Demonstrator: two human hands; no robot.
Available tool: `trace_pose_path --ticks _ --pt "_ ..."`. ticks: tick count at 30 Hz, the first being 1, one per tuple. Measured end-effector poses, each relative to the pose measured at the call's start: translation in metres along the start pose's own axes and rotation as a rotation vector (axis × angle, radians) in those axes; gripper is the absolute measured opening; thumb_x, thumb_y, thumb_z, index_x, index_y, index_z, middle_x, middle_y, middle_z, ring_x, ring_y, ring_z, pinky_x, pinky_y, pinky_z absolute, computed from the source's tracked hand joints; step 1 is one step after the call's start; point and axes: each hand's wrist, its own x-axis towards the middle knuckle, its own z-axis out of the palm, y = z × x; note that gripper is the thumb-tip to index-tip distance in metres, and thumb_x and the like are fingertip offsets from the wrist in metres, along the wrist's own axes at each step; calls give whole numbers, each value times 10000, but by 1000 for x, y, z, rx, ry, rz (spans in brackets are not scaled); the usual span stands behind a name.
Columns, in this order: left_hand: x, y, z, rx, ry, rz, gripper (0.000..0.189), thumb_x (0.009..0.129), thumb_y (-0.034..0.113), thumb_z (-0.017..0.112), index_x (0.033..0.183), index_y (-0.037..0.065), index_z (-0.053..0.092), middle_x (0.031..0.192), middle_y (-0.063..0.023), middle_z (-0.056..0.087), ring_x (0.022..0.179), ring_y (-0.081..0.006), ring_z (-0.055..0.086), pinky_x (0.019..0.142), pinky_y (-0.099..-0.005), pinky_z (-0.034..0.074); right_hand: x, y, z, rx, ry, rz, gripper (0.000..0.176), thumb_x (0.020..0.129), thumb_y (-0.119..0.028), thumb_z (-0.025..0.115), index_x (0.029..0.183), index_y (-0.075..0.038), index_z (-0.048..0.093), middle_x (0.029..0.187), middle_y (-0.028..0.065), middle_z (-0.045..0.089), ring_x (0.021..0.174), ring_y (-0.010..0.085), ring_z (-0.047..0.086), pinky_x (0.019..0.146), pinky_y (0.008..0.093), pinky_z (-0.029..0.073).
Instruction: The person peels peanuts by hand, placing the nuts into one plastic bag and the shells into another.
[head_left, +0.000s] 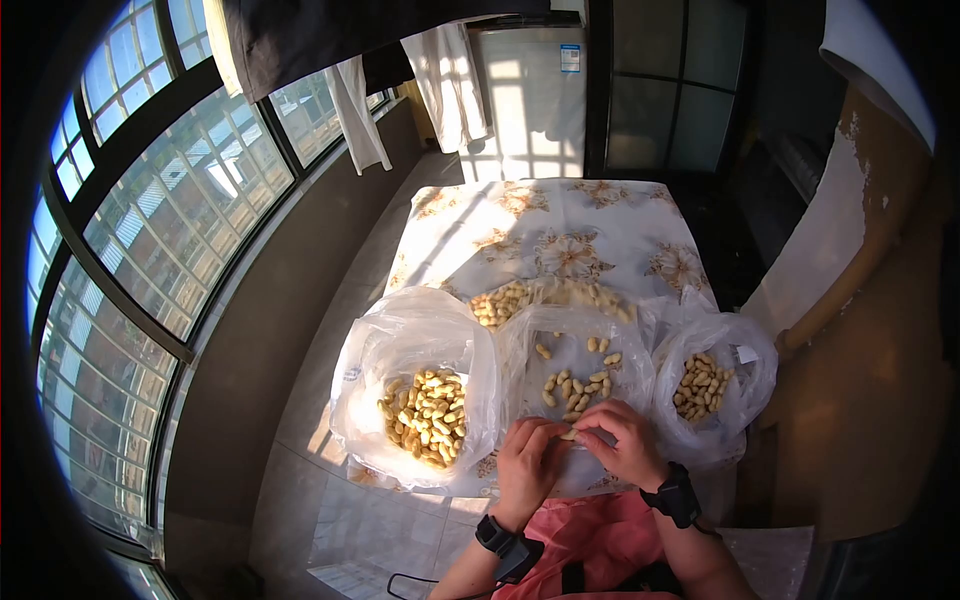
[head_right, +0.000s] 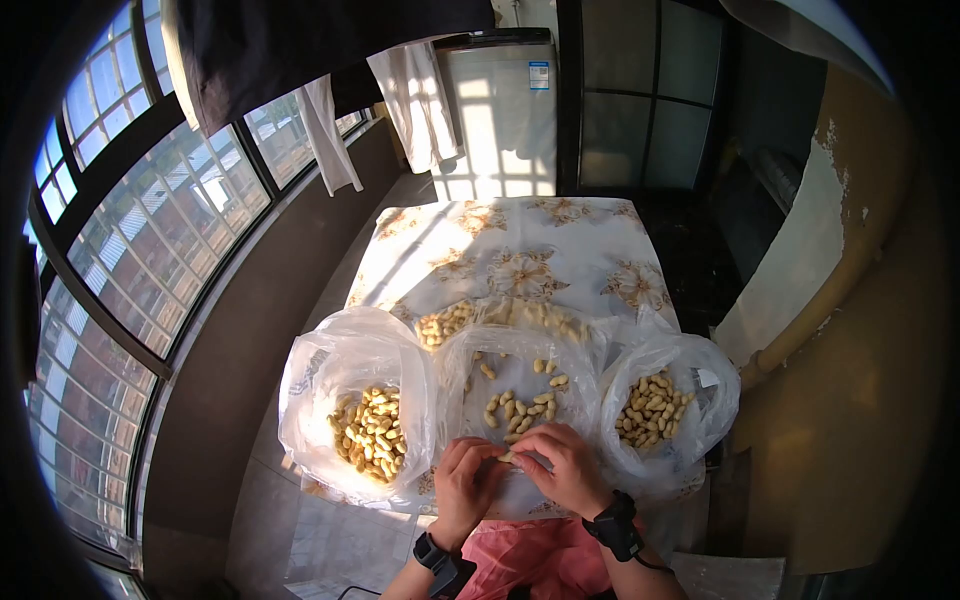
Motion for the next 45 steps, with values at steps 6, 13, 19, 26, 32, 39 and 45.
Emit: trace_pose_path --ticks 6,13,19,26,32,39,45 --pt "0 1 0 5 5 -2 257 788 21 843 1008 63 718 1019 -95 721 973 -316 688 838 -415 557 -1 1 1 -1 3 -2 125 917 -106 778 1025 -76 723 1014 90 717 945 328 677 841 423 521" --pt "0 -1 1 14 9 6 254 791 27 844 1007 63 716 1019 -95 720 969 -314 685 832 -416 554 0 0 0 12 -1 2 136 916 -119 787 1029 -73 726 1012 93 725 945 324 686 844 423 525" --pt "0 -1 1 25 3 18 238 802 39 839 1008 62 721 1020 -94 717 970 -317 681 836 -419 554 0 -2 0 1 12 1 155 916 -144 799 1043 -80 738 1007 91 736 955 321 693 848 423 525" --pt "1 0 0 24 -8 22 235 822 43 822 1038 58 729 1021 -96 714 978 -320 681 840 -423 561 0 -2 -1 -10 8 -19 168 915 -177 808 1040 -86 741 1005 92 749 942 326 697 847 432 522" --pt "1 2 -1 31 -20 21 249 823 57 827 1052 59 728 1027 -99 709 994 -325 678 844 -426 567 0 -1 0 -16 10 -8 153 916 -172 807 1011 -77 733 979 99 739 920 334 689 835 436 520" --pt "1 1 -1 31 -25 14 263 811 70 840 1044 60 717 1033 -99 706 1000 -327 677 853 -426 566 0 0 1 -13 5 0 169 913 -192 821 982 -71 725 959 99 735 906 329 687 822 432 521" --pt "0 1 -2 38 -34 30 262 814 72 829 1051 59 719 1032 -99 703 997 -329 675 856 -429 565 0 -2 0 -18 6 6 176 916 -208 823 983 -73 733 963 95 742 914 318 693 830 428 523"
